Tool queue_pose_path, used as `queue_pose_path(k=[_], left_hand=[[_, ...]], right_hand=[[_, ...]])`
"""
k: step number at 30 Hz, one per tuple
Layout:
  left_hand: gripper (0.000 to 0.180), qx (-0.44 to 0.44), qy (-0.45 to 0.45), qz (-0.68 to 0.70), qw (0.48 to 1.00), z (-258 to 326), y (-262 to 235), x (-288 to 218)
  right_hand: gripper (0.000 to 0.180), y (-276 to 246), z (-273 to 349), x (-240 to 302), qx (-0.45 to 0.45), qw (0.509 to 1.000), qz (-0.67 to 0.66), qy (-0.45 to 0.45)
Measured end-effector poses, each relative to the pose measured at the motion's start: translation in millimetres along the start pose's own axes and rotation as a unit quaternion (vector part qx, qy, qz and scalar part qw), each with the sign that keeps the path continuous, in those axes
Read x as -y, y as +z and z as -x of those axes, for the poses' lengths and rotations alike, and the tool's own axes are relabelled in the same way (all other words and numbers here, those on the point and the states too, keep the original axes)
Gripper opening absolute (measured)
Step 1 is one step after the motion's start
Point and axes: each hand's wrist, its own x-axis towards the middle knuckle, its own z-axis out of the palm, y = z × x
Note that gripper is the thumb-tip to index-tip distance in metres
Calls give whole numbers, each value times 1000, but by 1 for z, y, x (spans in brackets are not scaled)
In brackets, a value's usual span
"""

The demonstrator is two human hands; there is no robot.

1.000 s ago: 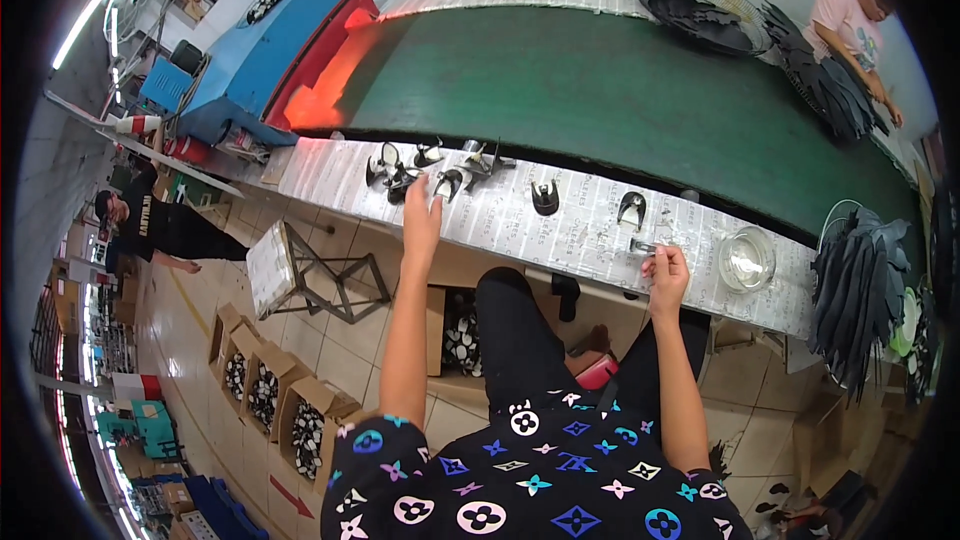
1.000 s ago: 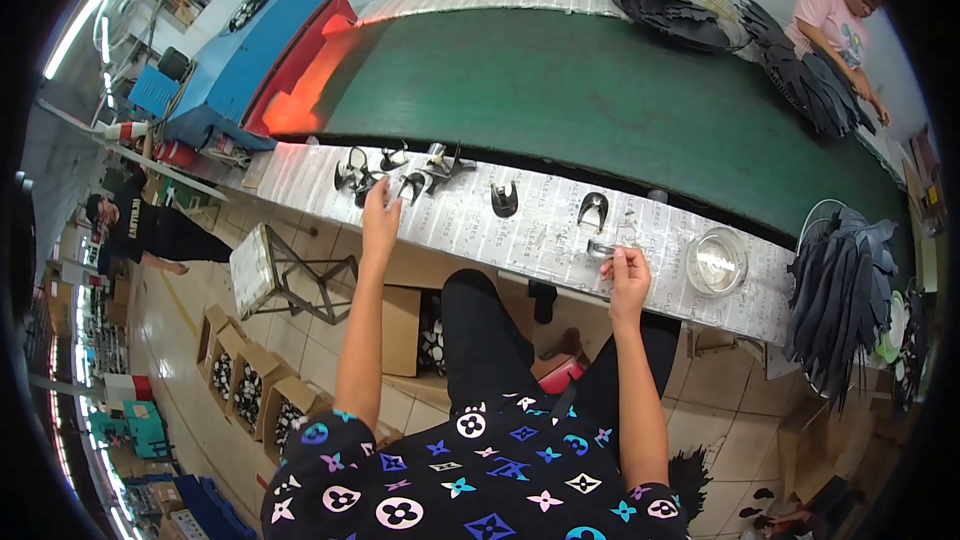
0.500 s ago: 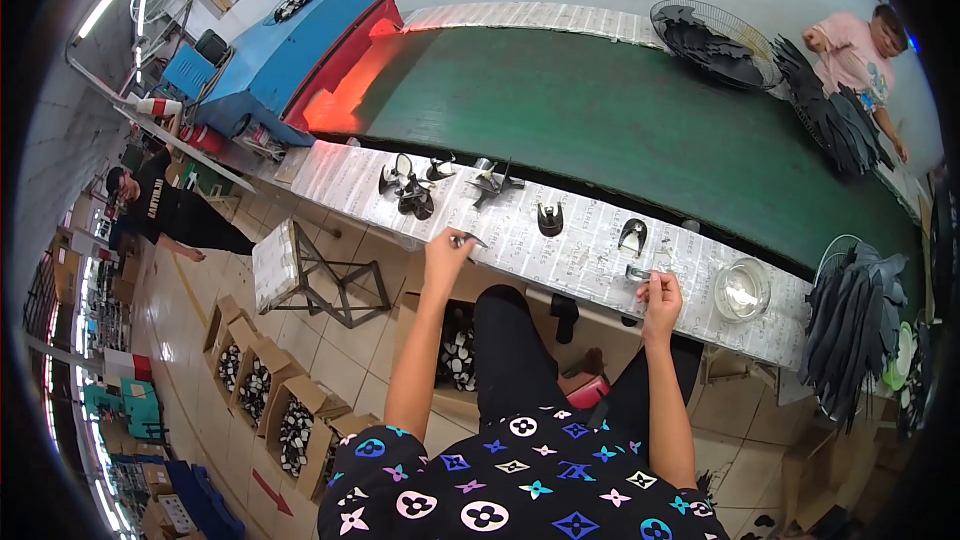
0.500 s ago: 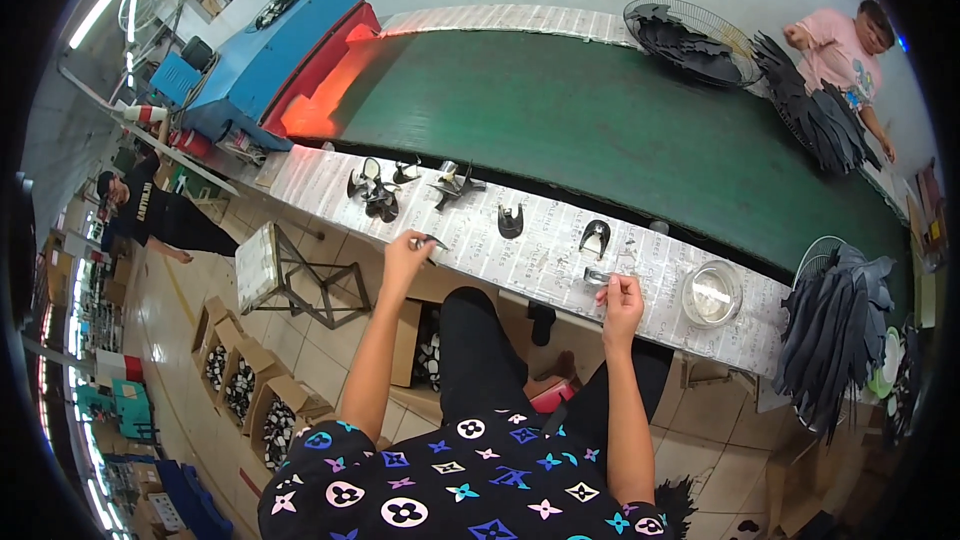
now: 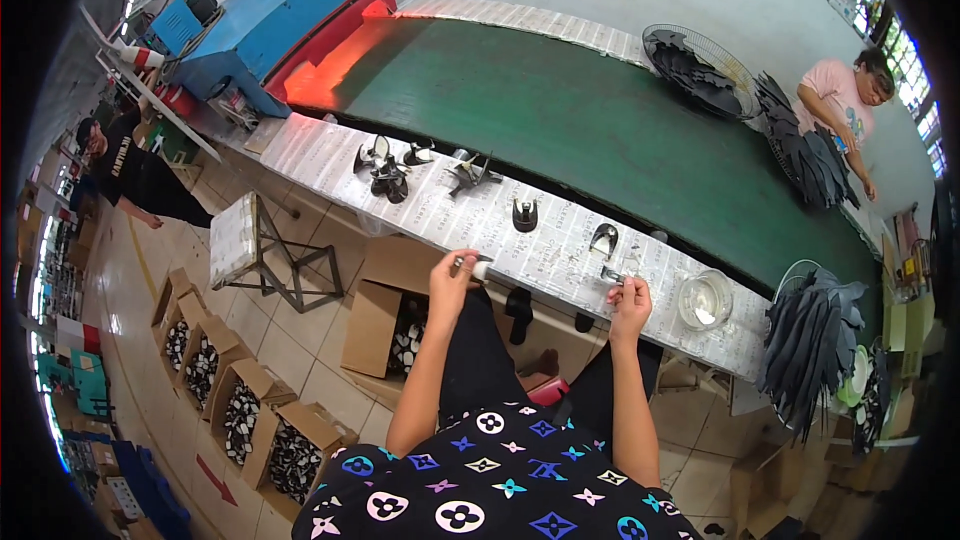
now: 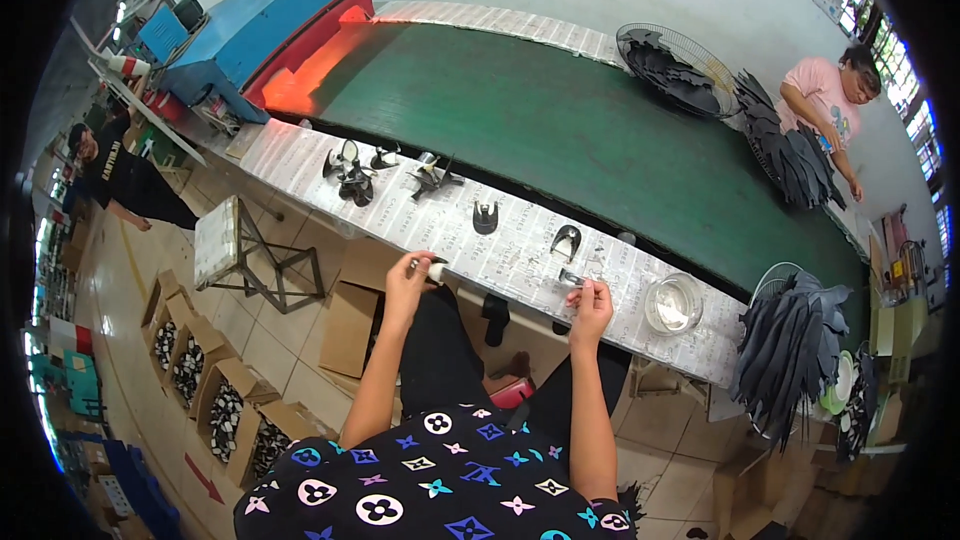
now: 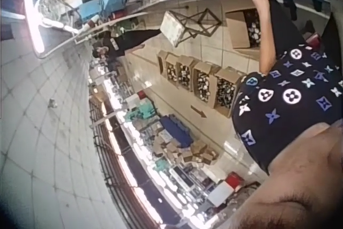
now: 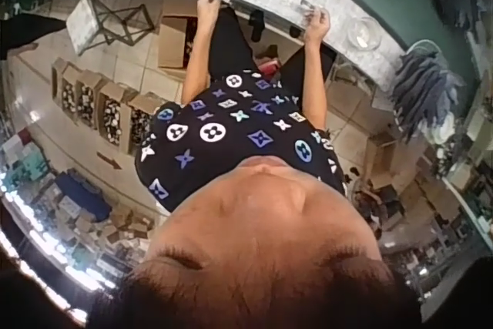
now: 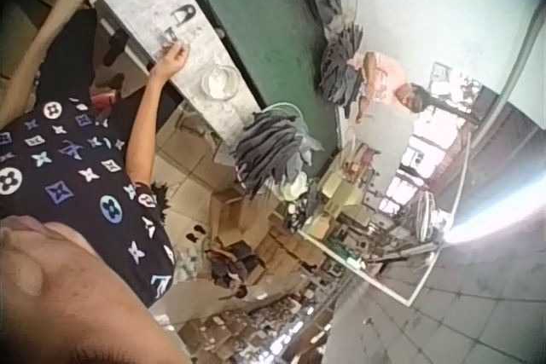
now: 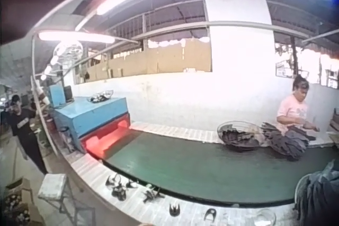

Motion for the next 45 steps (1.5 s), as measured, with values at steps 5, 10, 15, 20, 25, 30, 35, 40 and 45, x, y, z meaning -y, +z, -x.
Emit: queue_pose_path(k=[5,10,15,20,25,30,35,40,45], left_hand=[[35,127,-213,180,952,61,34,32],[74,235,-223,190,927,103,44,33],[55,246,-197,244,917,110,49,2],[40,207,-184,232,932,105,50,-17],[27,221,-206,244,922,112,52,-33],[27,234,-199,214,927,119,57,-43],[27,247,-194,200,928,122,57,-43],[26,262,-196,186,926,120,57,-47],[25,261,-201,193,924,120,58,-47]], right_hand=[[17,-1,12,18,-15,997,7,77],[17,6,62,69,30,992,47,114],[15,16,88,116,65,988,114,80],[11,36,106,154,111,974,196,1],[9,56,117,171,160,911,353,-139],[10,57,122,169,185,893,377,-162],[10,58,121,172,204,870,414,-176],[8,54,120,168,199,901,368,-113],[8,48,114,174,210,927,308,-47]])
